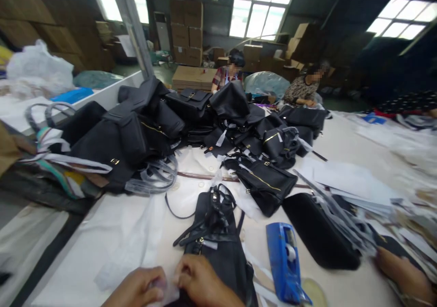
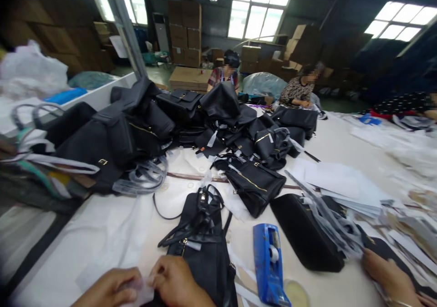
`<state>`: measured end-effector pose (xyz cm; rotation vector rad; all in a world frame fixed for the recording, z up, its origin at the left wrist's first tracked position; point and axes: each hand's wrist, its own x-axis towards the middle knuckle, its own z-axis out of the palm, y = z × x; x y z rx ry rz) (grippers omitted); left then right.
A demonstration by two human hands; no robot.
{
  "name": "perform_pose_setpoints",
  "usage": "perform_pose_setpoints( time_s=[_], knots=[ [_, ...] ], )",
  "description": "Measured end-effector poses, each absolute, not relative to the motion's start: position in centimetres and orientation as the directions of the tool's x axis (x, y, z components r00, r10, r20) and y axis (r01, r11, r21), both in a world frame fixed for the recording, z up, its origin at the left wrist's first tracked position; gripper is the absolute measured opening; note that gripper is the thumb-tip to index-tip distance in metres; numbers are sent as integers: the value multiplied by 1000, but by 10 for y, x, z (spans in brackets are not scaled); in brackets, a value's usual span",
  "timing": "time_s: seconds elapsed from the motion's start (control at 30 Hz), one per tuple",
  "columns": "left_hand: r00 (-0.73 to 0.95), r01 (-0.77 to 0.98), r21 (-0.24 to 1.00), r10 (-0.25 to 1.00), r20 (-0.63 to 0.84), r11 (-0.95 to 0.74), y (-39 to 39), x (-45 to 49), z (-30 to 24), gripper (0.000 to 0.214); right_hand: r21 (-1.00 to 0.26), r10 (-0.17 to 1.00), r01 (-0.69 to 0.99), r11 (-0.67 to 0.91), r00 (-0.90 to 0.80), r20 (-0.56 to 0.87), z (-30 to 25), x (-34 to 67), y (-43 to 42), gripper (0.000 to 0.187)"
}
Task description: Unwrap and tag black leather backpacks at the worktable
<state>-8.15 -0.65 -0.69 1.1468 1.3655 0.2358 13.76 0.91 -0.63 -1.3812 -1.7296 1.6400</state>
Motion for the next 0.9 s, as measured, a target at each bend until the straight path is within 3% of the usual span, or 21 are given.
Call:
perform_pose_setpoints(
  time_s=[0.07, 0.2, 0.47, 0.6, 0.7, 0.77, 0.9],
  knots=[
    [343, 386, 788, 718, -605, 480, 4, -73, -1, 19, -912, 872, 375, -166, -377, -314, -9, 133, 24, 10],
    [310, 224, 868, 812, -494, 443, 27, -60, -6, 18, -885, 908, 462, -53, -346, -235, -16, 123, 45, 12],
    [247, 139, 816, 778, -578, 562, 37, -67, -45, 25, -776, 833, 624, 92, -476, -284, -33, 116, 73, 14],
    [202, 157, 804, 778, -594, 573, 39, -82, -58, 27, -582, 882, 762, 283, -446, -155, -43, 119, 113, 17],
    [203, 88, 799, 774, -599, 595, 47, -86, -60, 33, -391, 802, 779, 490, -579, -149, -60, 117, 135, 12],
    [204, 57, 806, 784, -587, 589, 53, -87, -57, 36, -369, 750, 752, 546, -635, -184, -73, 113, 141, 13],
    [201, 25, 807, 788, -582, 590, 60, -90, -51, 36, -403, 755, 749, 525, -629, -185, -77, 113, 143, 13]
  ],
)
